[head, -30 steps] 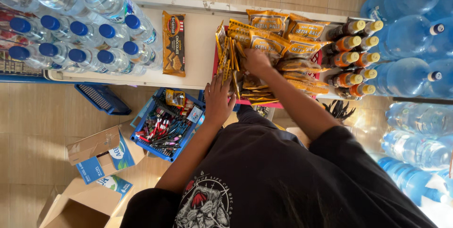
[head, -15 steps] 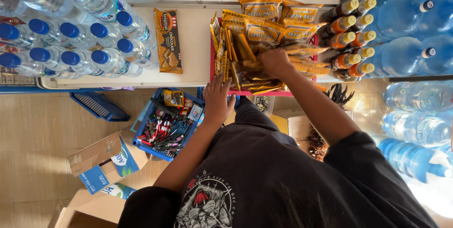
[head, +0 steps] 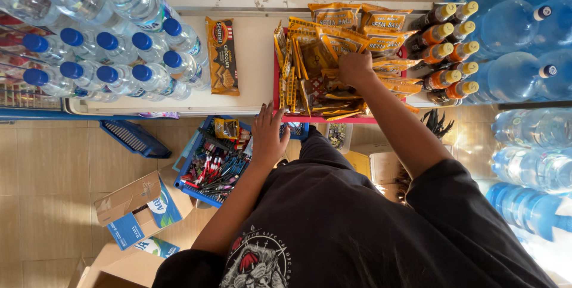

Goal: The person organizes snack packets on a wire rack, then moves to a lower shelf to arrange yellow snack packets in a red basket. Later, the person sits on the floor and organizes small items in a blue basket.

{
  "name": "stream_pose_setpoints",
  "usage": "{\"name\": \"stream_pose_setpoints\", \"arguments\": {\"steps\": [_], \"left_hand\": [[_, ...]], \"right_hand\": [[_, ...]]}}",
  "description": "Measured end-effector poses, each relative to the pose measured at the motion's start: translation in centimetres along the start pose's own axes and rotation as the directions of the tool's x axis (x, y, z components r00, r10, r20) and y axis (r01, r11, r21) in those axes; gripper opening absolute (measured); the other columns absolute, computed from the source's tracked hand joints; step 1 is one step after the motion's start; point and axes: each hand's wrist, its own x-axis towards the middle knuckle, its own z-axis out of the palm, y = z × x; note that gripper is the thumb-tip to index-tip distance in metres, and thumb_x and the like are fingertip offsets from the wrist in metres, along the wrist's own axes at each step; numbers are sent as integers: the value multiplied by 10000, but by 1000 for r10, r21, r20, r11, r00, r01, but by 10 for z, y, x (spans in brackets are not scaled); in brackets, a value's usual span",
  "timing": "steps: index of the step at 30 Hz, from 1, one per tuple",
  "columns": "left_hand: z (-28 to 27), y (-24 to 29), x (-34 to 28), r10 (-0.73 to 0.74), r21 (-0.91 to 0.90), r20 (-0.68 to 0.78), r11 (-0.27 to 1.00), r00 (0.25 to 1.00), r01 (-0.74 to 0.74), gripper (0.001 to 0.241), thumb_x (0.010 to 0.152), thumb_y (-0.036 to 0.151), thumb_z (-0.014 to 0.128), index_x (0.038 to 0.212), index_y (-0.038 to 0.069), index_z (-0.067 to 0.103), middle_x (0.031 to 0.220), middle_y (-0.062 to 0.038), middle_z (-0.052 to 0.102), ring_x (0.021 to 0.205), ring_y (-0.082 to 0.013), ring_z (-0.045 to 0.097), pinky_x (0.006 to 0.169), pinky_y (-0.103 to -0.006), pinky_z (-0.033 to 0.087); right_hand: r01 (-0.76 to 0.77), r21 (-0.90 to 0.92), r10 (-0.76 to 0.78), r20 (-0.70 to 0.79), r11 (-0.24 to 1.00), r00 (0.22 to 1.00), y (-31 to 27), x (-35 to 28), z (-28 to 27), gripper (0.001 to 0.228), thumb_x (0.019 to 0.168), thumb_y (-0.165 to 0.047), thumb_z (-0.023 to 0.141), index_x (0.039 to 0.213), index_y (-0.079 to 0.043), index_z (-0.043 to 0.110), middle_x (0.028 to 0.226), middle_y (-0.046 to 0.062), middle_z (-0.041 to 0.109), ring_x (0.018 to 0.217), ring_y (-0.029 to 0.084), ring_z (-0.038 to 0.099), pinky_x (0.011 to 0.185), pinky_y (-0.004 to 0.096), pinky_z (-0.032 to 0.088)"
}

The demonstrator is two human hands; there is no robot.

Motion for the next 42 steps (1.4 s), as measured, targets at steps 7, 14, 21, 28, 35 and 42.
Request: {"name": "stream_pose_setpoints", "arguments": {"steps": [7,14,21,28,35,42], "left_hand": [[8,2,1,-13,4,40,1000,999,13,569,935,289,674,1442,89,511,1583,-186,394,1490,-389,336,1167,-622,275],[2,2,0,-27,-21,30,999,999,28,546,935,282,669,1435,107,533,1575,-188,400,1489,-397,338,1168,-613,273],[-2,1,-4,-69,-41,28,997,997,70,547,915,275,677,1418,108,544,1559,-168,425,1489,-388,356,1178,-616,277],[-4,-12,-11,-70,-61,11,996,997,71,496,917,267,676,1373,98,580,1570,-174,434,1477,-397,364,1149,-579,309],[7,-10,2,-19,-87,6,996,1000,19,519,911,266,687,1385,85,579,1546,-195,452,1460,-406,378,1147,-585,307],[12,-5,11,25,-67,31,998,999,-23,532,910,275,693,1387,80,563,1537,-199,456,1452,-410,384,1153,-587,311]], "right_hand": [[-2,306,79,-239,952,968,-13,3,-24,479,866,-416,752,1181,-73,638,1030,200,710,966,377,700,776,510,549],[162,413,-16,-333,896,943,-39,36,-7,338,917,-286,698,1212,-121,686,1028,190,733,984,379,706,849,506,551],[42,337,28,-199,941,980,-81,54,13,395,938,-131,609,1332,-104,621,1029,213,727,928,343,745,772,436,608],[345,355,-243,-299,869,923,-8,-7,-22,318,956,-326,713,1189,-109,711,1087,147,739,997,359,723,887,493,568],[366,-185,-359,73,912,931,-7,-46,29,302,852,-326,717,1085,-139,759,1001,106,761,947,290,739,781,455,593],[201,-8,-197,-243,979,950,-6,-20,39,382,912,-279,694,1293,-245,675,1050,129,732,1000,319,722,842,500,556]]}}
